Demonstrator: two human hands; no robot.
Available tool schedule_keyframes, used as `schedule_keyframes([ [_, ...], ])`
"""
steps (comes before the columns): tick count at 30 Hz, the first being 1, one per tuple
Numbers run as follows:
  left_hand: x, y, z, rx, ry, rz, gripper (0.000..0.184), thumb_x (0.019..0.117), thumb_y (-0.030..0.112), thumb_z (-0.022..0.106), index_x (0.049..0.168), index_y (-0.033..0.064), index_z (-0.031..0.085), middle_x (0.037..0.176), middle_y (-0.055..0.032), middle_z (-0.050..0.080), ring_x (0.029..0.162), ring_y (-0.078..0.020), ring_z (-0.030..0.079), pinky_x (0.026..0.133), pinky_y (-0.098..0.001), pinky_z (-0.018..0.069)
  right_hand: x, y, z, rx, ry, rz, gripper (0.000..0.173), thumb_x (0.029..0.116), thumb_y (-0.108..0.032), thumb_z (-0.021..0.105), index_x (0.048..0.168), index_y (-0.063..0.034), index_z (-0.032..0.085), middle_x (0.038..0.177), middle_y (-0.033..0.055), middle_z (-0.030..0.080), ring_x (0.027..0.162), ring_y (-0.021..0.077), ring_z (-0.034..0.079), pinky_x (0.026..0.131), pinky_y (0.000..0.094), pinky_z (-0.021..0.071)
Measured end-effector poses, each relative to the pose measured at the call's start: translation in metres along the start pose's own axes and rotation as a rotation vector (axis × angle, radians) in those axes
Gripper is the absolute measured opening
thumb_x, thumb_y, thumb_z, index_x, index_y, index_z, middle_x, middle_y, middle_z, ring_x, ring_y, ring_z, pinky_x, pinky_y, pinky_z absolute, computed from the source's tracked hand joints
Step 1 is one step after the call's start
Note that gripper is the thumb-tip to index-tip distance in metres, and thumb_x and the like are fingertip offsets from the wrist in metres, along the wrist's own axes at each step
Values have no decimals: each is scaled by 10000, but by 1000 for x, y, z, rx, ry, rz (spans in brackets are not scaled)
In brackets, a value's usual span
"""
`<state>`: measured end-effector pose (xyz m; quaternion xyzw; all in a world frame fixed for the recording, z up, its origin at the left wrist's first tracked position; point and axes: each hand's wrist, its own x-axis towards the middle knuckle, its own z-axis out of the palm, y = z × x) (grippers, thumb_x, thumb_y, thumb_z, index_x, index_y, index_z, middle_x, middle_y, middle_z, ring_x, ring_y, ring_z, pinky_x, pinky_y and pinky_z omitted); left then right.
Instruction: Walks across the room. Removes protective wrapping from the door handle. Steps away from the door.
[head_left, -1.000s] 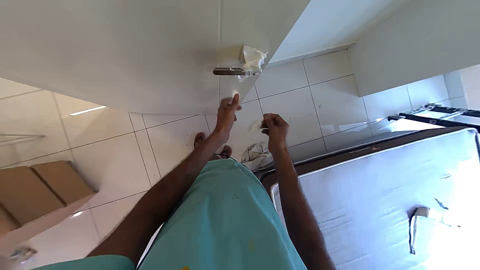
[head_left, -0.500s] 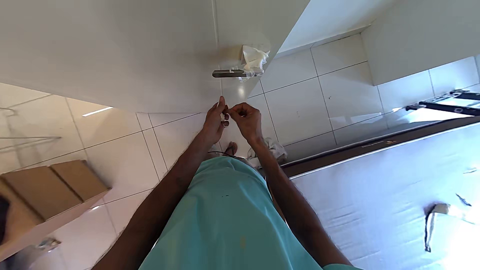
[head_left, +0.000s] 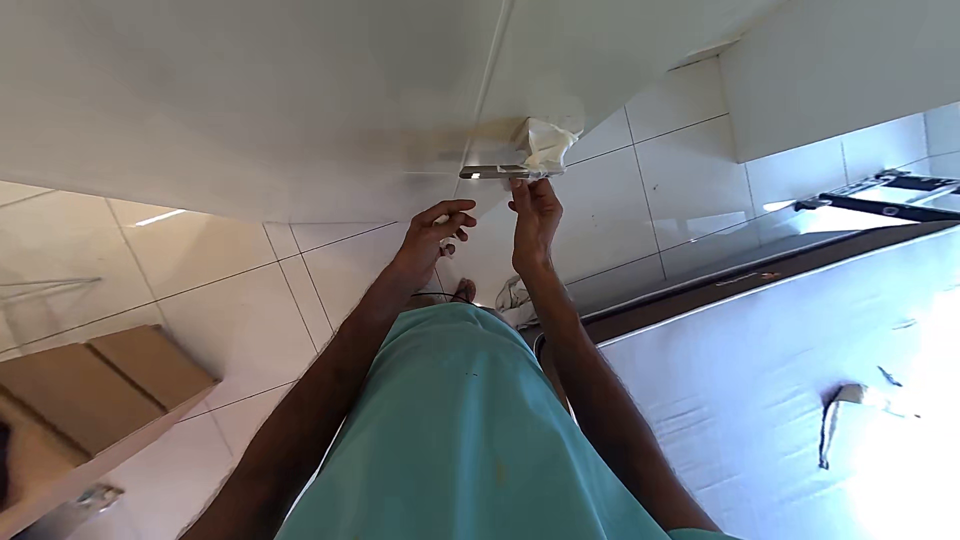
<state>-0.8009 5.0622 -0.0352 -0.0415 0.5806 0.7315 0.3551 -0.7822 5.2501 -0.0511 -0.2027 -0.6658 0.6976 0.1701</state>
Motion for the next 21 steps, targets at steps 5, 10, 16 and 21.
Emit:
schedule_keyframes([
  [5, -2, 30, 0, 222, 237, 305, 159, 1035, 231, 618, 1070, 88, 675, 850, 23, 607, 637, -43, 512, 560, -197, 429, -9, 0, -18, 25, -126, -37, 73, 1047, -104, 565, 999, -60, 598, 910, 26, 687, 924, 141, 702, 900, 357, 593],
  [10, 5, 47, 2, 587, 252, 424, 505, 939, 376, 755, 1364, 130, 639, 831, -8, 591, 635, -98, 497, 607, -278, 448, -12, -15, -29, -110, -171, -48, 72, 1030, -79, 591, 986, -30, 621, 904, 38, 682, 889, 138, 697, 874, 347, 598],
  [16, 21, 35, 5, 759, 274, 516, 278, 990, 380, 684, 1133, 156, 765, 970, -11, 690, 860, -116, 637, 784, -337, 519, -28, -66, -27, 57, -173, 339, 156, 1078, -139, 516, 977, -69, 613, 850, 20, 690, 818, 107, 692, 811, 288, 599],
  [21, 12, 36, 10, 819, 289, 491, 247, 991, 358, 685, 1109, 157, 767, 978, -8, 704, 892, -130, 657, 794, -375, 526, -39, -87, -18, 248, -96, 531, 184, 1092, -141, 487, 964, -74, 600, 830, 38, 663, 711, 79, 638, 652, 197, 547],
])
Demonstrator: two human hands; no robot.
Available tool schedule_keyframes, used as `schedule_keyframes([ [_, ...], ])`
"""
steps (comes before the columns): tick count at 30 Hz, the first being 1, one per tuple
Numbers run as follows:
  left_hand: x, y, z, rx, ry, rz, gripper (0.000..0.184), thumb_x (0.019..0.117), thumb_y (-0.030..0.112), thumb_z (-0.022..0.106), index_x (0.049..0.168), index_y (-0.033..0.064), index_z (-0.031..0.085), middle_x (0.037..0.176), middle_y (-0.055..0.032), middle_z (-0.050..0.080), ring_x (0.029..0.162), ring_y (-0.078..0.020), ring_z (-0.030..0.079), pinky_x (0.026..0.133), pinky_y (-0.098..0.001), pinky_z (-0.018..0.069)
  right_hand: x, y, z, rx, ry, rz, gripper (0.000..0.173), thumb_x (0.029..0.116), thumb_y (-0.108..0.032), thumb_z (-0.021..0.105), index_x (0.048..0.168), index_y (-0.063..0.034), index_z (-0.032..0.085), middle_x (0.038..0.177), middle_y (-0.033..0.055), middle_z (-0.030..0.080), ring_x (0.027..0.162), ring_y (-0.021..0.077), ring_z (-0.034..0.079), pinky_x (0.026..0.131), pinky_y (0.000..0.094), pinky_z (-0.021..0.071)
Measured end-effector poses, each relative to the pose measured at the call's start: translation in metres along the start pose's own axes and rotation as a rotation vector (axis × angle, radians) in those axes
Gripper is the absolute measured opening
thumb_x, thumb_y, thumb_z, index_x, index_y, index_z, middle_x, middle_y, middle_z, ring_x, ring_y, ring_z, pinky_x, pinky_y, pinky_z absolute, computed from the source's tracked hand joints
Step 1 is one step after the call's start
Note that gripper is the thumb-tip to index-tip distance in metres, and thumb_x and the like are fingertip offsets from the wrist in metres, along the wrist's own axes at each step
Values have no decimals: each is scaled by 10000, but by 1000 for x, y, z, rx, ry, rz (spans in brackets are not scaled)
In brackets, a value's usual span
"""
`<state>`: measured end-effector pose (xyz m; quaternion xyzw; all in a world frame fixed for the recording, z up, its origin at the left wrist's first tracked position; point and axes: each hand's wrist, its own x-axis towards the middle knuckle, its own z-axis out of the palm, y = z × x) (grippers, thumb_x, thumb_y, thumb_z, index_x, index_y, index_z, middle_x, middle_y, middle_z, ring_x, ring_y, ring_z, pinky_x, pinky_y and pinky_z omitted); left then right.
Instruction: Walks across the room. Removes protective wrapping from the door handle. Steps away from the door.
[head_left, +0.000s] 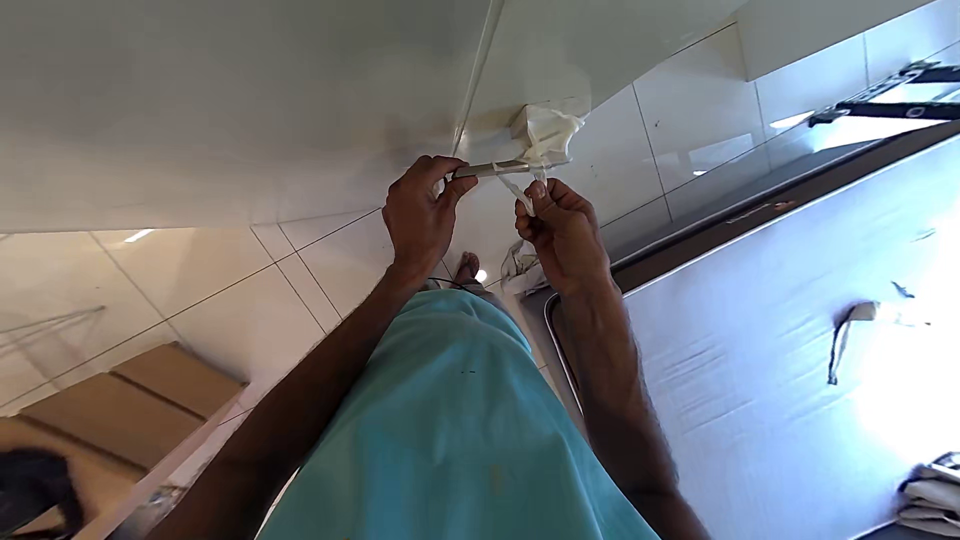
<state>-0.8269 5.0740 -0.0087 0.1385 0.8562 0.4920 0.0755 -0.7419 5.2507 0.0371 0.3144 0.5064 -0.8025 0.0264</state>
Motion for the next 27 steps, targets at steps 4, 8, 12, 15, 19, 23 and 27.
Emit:
schedule_keyframes([
  [4, -4, 5, 0, 54, -11, -12, 237, 996, 354, 676, 1112, 170, 768, 997, -7, 708, 911, -149, 668, 773, -421, 520, 2, 0, -8, -14, -40, 63, 169, 1086, -121, 486, 969, -65, 594, 816, 46, 676, 648, 73, 642, 594, 191, 552],
  [8, -2, 7, 1, 124, -4, 21, 248, 1011, 361, 651, 1117, 171, 770, 1012, -21, 720, 900, -176, 685, 756, -441, 532, 7, 6, -13, 0, -64, 90, 153, 1086, -136, 490, 980, -87, 589, 794, 21, 650, 639, 66, 615, 583, 192, 532],
  [12, -1, 6, 1, 84, -10, 4, 253, 1008, 369, 653, 1115, 171, 769, 1007, -20, 715, 905, -173, 679, 767, -441, 530, 5, -6, -12, -50, -100, 150, 133, 1085, -146, 497, 1010, -85, 589, 783, 25, 653, 629, 71, 630, 544, 191, 536],
  [15, 2, 4, 4, 59, 10, 7, 258, 1007, 368, 657, 1118, 163, 767, 1019, -24, 722, 914, -168, 684, 783, -430, 541, 20, 13, -19, -202, -55, 109, 64, 1040, -136, 587, 1087, -109, 620, 938, 30, 700, 765, 92, 663, 554, 204, 509],
  [19, 4, 1, 2, 55, 14, -13, 271, 998, 394, 667, 1112, 170, 767, 1023, -8, 726, 921, -154, 682, 784, -413, 538, 29, 41, 6, -23, -71, 10, 308, 1059, -163, 573, 1364, -123, 570, 1192, 78, 720, 924, 165, 721, 605, 260, 582],
  [23, 7, 2, 0, 61, -3, -12, 276, 1000, 412, 660, 1095, 175, 764, 1015, 4, 726, 911, -140, 675, 784, -398, 531, 46, 60, 23, 287, -68, -62, 127, 1082, -145, 526, 1114, -90, 636, 971, 81, 734, 754, 122, 705, 522, 211, 531],
  [27, 7, 1, -4, 90, -30, -20, 271, 996, 420, 662, 1094, 188, 763, 991, 15, 719, 871, -140, 665, 749, -406, 521, 53, 71, 24, 449, -106, -57, 125, 1099, -167, 487, 1086, -115, 600, 988, 104, 731, 811, 161, 731, 516, 225, 544],
])
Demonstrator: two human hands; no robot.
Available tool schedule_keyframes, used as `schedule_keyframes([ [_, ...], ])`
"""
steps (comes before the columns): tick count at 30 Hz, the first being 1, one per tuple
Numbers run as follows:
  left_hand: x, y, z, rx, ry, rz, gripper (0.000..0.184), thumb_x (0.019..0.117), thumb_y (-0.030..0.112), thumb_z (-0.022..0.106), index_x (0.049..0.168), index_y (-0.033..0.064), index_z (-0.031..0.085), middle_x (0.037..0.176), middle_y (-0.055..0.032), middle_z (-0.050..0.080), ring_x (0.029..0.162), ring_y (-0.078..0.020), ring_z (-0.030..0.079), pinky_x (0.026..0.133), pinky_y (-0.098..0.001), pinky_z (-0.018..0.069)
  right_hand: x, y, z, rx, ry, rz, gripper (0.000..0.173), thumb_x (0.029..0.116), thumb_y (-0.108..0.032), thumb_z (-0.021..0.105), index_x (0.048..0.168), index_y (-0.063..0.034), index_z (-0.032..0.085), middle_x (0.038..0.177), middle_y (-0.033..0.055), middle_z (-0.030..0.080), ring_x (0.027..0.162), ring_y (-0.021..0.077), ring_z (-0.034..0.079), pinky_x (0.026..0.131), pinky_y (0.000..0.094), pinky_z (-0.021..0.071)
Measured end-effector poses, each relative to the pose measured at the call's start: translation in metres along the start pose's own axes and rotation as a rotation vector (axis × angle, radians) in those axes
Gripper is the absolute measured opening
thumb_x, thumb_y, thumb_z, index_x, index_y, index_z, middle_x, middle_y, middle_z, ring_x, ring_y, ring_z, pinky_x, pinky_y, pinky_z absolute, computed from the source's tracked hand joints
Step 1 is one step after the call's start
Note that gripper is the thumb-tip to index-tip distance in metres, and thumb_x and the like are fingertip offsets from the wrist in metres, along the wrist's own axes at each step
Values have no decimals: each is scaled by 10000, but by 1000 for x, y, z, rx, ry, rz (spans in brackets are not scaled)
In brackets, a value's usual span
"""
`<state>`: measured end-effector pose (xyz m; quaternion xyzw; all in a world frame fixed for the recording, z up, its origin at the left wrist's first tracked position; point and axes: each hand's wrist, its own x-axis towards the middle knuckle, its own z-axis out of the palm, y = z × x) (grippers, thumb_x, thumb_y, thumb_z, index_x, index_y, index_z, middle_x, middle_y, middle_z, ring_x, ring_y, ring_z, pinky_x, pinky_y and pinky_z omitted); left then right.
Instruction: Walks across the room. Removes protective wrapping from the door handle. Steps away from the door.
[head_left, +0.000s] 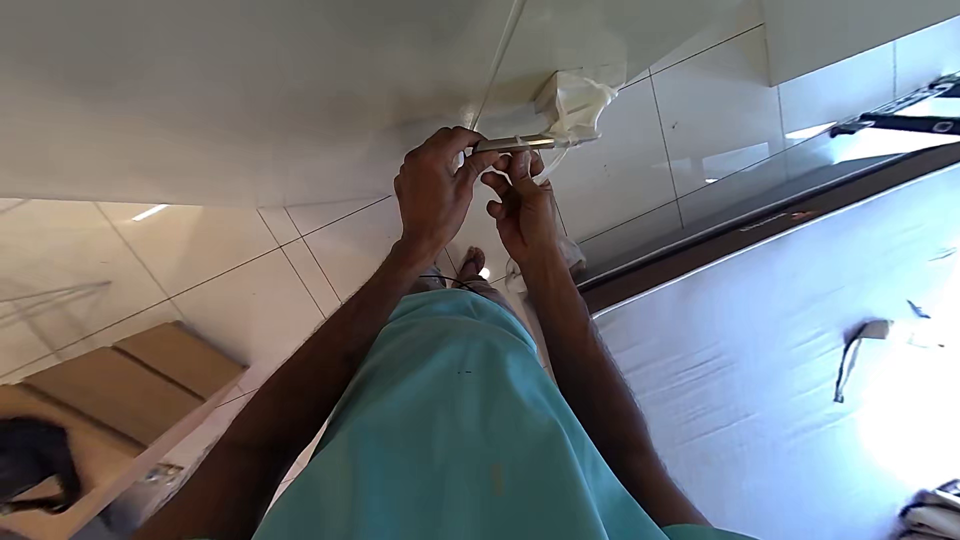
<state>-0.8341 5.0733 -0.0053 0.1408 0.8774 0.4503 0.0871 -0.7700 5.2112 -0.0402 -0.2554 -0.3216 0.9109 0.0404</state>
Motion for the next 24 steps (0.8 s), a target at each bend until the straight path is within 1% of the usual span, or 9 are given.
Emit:
schedule_keyframes([
  [3, -1, -1, 0, -5, -2, 17, 267, 995, 418, 665, 1089, 188, 764, 981, 18, 720, 861, -134, 665, 743, -404, 523, 4, 0, -4, 90, -13, 22, 163, 1111, -172, 438, 1071, -133, 592, 978, 101, 719, 816, 174, 728, 513, 228, 539],
  [6, -5, -4, -1, -4, -12, 59, 282, 1004, 412, 654, 1084, 161, 756, 973, 1, 720, 858, -140, 671, 745, -404, 534, 18, 4, -5, 65, -40, 12, 214, 1105, -127, 383, 1143, -139, 593, 939, 71, 709, 702, 117, 678, 490, 200, 496],
  [8, -7, -5, -1, -6, -15, 84, 297, 1002, 420, 655, 1074, 148, 751, 957, -5, 715, 842, -141, 667, 732, -403, 529, 29, 6, 1, 64, -90, -14, 247, 1089, -120, 358, 1130, -158, 599, 867, 17, 661, 631, 69, 598, 481, 178, 445],
  [12, -13, -7, -2, -6, -32, 94, 294, 999, 418, 660, 1073, 148, 750, 972, -1, 717, 861, -138, 672, 742, -412, 533, 40, 15, 2, 214, -248, -58, 269, 1118, -231, 379, 1056, -154, 629, 771, -15, 630, 595, 53, 579, 520, 175, 483],
  [15, -17, 3, -14, 15, -77, 88, 366, 997, 452, 651, 1220, 174, 736, 1037, -6, 729, 849, -140, 667, 746, -405, 536, 40, 15, 0, 286, -279, -57, 267, 1118, -244, 380, 1047, -171, 627, 768, -16, 650, 601, 59, 606, 546, 185, 518],
  [17, -20, 20, -27, 37, -44, 145, 477, 973, 467, 683, 1328, 149, 700, 1019, -42, 727, 746, -162, 618, 673, -405, 502, 40, 15, 0, 338, -306, -45, 246, 1114, -232, 390, 1063, -171, 622, 784, -10, 650, 601, 66, 603, 541, 189, 514],
  [19, -16, 42, -41, 100, -45, 159, 444, 987, 487, 653, 1284, 166, 731, 1068, -38, 759, 818, -181, 683, 715, -442, 533, 42, 13, 0, 401, -342, -8, 231, 1101, -228, 431, 1034, -164, 643, 785, -7, 659, 603, 64, 603, 531, 183, 503],
  [22, 2, 73, -47, 303, -183, 62, 418, 996, 562, 583, 1132, 220, 781, 945, -34, 760, 853, -241, 715, 703, -522, 519, 45, 11, 2, 460, -383, 69, 207, 1084, -233, 475, 953, -150, 613, 748, -6, 627, 535, 41, 524, 471, 171, 419],
  [24, 12, 86, -41, 415, -281, 36, 420, 1001, 556, 573, 1083, 201, 782, 897, -74, 740, 841, -299, 703, 687, -554, 506, 43, 11, 1, 455, -355, 104, 225, 1079, -246, 473, 934, -157, 622, 741, -12, 637, 536, 29, 529, 486, 170, 431],
])
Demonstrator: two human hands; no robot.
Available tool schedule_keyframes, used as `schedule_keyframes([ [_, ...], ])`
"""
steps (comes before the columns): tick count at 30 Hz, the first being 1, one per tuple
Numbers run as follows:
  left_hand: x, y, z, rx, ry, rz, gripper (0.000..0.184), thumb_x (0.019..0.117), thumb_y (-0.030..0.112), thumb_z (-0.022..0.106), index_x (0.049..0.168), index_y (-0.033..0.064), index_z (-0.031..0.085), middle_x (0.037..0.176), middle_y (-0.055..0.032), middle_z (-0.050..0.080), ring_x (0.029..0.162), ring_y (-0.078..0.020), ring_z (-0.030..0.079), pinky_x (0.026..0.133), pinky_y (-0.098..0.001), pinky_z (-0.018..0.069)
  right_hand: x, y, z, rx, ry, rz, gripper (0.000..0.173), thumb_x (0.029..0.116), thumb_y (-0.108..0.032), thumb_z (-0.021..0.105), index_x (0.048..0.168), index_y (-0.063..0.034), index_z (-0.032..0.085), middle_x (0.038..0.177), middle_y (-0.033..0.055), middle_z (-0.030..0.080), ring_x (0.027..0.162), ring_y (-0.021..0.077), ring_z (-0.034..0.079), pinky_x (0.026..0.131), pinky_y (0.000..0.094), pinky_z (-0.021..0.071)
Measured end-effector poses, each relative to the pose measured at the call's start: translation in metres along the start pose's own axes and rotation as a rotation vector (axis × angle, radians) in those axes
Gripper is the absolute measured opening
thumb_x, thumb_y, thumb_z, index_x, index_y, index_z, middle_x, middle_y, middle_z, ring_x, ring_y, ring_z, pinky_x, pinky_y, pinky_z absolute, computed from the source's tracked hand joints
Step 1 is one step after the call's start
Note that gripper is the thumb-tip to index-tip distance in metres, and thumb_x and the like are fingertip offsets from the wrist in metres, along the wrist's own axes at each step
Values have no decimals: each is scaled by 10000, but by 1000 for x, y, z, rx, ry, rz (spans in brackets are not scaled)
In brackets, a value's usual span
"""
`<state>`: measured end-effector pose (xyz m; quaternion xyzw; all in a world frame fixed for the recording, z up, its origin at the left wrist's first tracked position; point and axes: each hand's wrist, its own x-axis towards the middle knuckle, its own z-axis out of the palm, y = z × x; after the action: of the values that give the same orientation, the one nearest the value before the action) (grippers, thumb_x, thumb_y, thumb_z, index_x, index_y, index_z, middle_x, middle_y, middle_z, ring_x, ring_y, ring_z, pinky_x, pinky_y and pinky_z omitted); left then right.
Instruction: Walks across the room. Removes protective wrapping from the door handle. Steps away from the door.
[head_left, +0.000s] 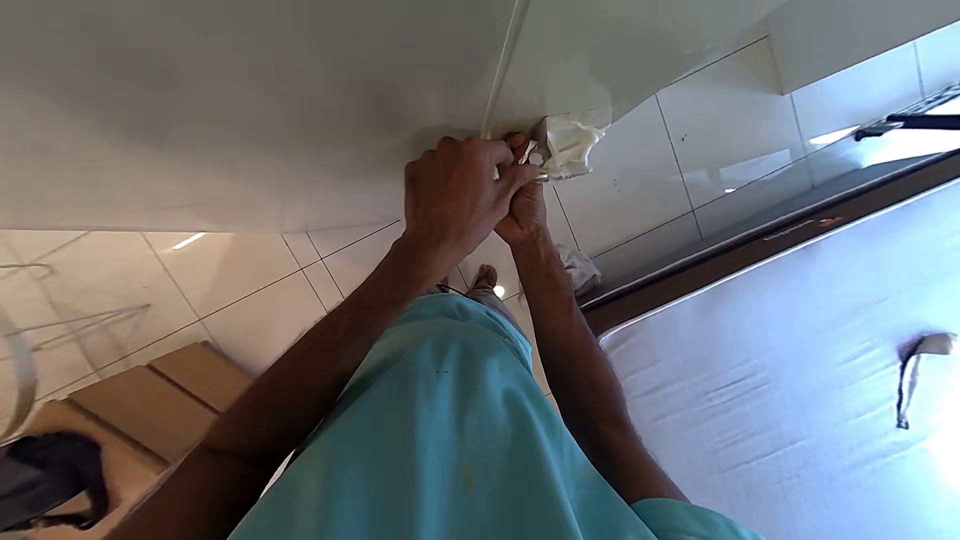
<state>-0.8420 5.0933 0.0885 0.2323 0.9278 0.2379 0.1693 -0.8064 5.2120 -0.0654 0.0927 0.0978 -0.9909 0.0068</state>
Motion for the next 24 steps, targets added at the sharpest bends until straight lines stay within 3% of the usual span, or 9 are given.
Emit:
schedule_keyframes([
  [3, 9, 12, 6, 23, -64, -36, 327, 1014, 469, 598, 1039, 194, 773, 902, -68, 730, 850, -288, 693, 688, -532, 496, -4, -3, 4, -41, 77, 20, 300, 1087, -229, 442, 870, -156, 635, 682, -26, 623, 516, 20, 524, 494, 167, 447],
  [7, 15, -1, 24, -311, -34, -92, 193, 992, 311, 643, 1025, 169, 769, 931, -25, 731, 884, -195, 687, 754, -490, 528, -7, -9, -2, -106, 85, 51, 206, 1040, -134, 532, 863, -132, 637, 659, -21, 591, 513, 40, 504, 504, 188, 442],
  [10, 13, -13, 34, -714, 50, -53, 152, 1002, 222, 651, 984, 104, 745, 892, 14, 714, 748, -61, 645, 701, -286, 544, -13, -13, -2, -153, 65, 78, 195, 1012, -64, 523, 875, -117, 651, 643, -11, 617, 514, 44, 539, 523, 190, 467],
  [13, 7, -9, 27, -1046, 69, -147, 149, 1030, 165, 607, 998, 59, 707, 713, 33, 587, 531, -29, 459, 468, -169, 352, -21, -14, 1, -172, 65, 108, 194, 985, 16, 483, 1049, -94, 629, 909, 48, 698, 621, 55, 606, 549, 179, 509],
  [16, -1, -2, 24, -1082, 79, -89, 144, 1038, 156, 593, 995, 60, 692, 704, 30, 590, 522, -33, 473, 449, -159, 356, -33, -17, -9, -172, 43, 113, 320, 1011, 32, 475, 1274, -70, 624, 1116, 119, 739, 808, 129, 724, 627, 219, 579],
  [20, -21, 7, 33, -992, 199, 9, 127, 1021, 148, 620, 982, 55, 696, 812, 17, 636, 597, -38, 526, 517, -184, 431, -57, -31, -14, -229, 22, 111, 242, 1062, -81, 456, 1259, -80, 596, 1232, 174, 695, 1027, 247, 725, 746, 325, 615],
  [22, -27, 4, 39, -980, 312, -102, 133, 1021, 156, 611, 973, 58, 688, 791, 22, 618, 589, -44, 523, 514, -192, 436, -66, -40, -14, -324, 25, 91, 221, 1062, -117, 455, 1249, -104, 572, 1307, 171, 662, 1101, 260, 697, 788, 346, 602],
  [24, -28, -6, 47, -967, 398, -256, 131, 1026, 169, 605, 965, 72, 669, 732, 31, 580, 554, -45, 504, 484, -186, 416, -69, -45, -11, -400, 59, 38, 203, 1069, -118, 471, 1252, -119, 558, 1297, 147, 653, 1102, 252, 687, 820, 363, 601],
])
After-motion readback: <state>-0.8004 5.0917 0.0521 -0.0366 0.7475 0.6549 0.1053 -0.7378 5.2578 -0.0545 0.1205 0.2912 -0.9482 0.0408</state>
